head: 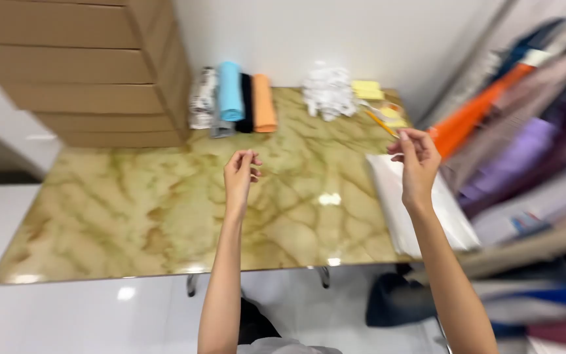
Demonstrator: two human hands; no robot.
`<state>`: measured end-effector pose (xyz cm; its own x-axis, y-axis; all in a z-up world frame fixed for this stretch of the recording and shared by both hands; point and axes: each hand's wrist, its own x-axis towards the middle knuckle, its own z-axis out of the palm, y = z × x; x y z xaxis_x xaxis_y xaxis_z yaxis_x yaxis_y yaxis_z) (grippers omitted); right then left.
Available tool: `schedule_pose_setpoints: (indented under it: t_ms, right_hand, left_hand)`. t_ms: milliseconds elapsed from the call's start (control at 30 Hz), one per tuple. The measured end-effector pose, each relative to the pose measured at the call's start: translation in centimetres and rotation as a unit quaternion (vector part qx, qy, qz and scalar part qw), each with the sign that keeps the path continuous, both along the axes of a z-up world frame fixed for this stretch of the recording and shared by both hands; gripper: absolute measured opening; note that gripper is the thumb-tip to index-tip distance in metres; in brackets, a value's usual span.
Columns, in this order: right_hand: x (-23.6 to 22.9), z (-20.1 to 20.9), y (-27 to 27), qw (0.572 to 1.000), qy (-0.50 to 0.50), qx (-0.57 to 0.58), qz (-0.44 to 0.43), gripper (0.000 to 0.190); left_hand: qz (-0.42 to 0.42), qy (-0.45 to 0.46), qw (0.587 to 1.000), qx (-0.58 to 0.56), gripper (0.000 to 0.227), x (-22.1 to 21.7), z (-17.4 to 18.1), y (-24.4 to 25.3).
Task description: The person is hanging various pieces of folded clothing from a table onto hangers and placing them on a garment rack.
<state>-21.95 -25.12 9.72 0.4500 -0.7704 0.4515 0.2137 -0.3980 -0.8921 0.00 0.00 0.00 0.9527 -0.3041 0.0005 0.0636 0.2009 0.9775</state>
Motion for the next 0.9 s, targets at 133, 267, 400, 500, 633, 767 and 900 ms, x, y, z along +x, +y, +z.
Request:
schedule_pose_setpoints:
  t_ms: [133, 267, 400, 500, 633, 767, 900]
  right_hand:
    - [10.7, -4.0, 0.1, 0.985, -0.031, 0.169, 0.003, 0.011]
    - [21.8, -15.4, -3.5, 0.882, -0.058, 0.465, 0.038, 0.017]
    - [30.7, -25.6, -3.8, 0.797, 0.060, 0.591, 0.111, 0.013]
    - [35.5, -26.2, 0.8, 0.769, 0.157, 0.593, 0.181, 0.014]
    - [41.0, -27.5, 3.7, 0.765, 0.241, 0.558, 0.213, 0.028]
    - [44.9, -26.7, 5.4, 0.774, 0.273, 0.525, 0.225, 0.035]
    - [47.5, -25.4, 6.2, 0.792, 0.245, 0.518, 0.212, 0.039]
  left_hand:
    - [0.066, 0.016, 0.998, 0.006, 0.021, 5.9, -0.2, 5.5]
    - [0.116, 0.061, 0.991, 0.012, 0.020, 10.5, -1.5, 9.4]
    - [0.127, 0.086, 0.988, -0.004, 0.020, 14.4, -3.3, 11.8]
    - [0.119, 0.106, 0.987, -0.005, 0.021, 16.1, -3.5, 12.4]
    - [0.108, 0.128, 0.986, -0.010, 0.022, 18.3, -4.5, 12.0]
    - [0.088, 0.152, 0.984, -0.031, 0.022, 20.2, -3.8, 11.5]
    - [0.097, 0.158, 0.982, -0.032, 0.023, 22.3, -3.5, 11.6]
